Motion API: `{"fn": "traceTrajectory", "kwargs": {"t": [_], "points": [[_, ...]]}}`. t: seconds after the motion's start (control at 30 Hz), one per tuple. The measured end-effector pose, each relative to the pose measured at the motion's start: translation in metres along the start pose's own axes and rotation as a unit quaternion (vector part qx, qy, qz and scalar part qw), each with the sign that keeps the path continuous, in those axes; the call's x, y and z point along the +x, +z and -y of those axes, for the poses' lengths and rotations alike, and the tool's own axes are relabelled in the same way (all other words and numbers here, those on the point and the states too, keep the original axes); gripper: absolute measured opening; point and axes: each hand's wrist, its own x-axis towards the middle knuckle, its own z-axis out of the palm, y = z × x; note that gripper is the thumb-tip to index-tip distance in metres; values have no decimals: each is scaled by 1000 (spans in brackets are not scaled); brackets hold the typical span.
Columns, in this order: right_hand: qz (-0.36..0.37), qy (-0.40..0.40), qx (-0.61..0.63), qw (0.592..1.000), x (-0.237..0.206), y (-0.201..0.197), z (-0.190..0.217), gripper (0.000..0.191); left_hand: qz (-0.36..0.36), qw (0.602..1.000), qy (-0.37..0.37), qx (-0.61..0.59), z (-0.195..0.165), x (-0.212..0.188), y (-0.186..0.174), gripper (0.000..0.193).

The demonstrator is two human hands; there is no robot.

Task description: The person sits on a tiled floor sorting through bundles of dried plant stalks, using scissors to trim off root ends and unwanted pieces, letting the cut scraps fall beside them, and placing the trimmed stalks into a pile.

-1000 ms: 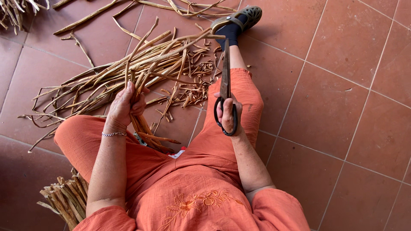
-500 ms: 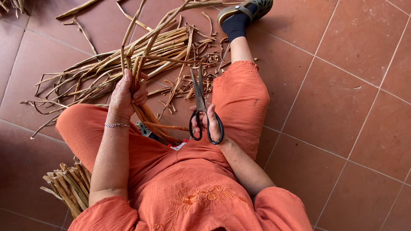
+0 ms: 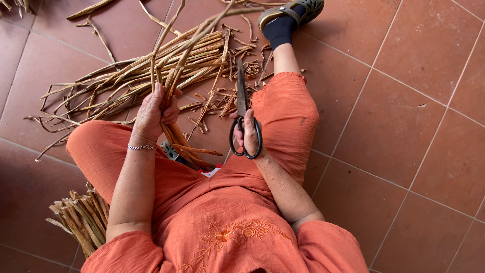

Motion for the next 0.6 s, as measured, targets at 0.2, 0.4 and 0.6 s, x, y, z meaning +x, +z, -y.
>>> {"fn": "traceTrajectory", "kwargs": {"t": [0.2, 0.4, 0.6], "points": [[-43, 31, 54, 997, 22, -31, -24, 82, -76, 994, 21, 79, -3, 3, 10, 36], [-65, 58, 85, 993, 43, -52, -38, 82, -154, 975, 50, 155, -3, 24, 2, 26], [-87, 45, 77, 992, 58, -53, -28, 81, -218, 825, 334, 400, -58, 25, -50, 31]]}}
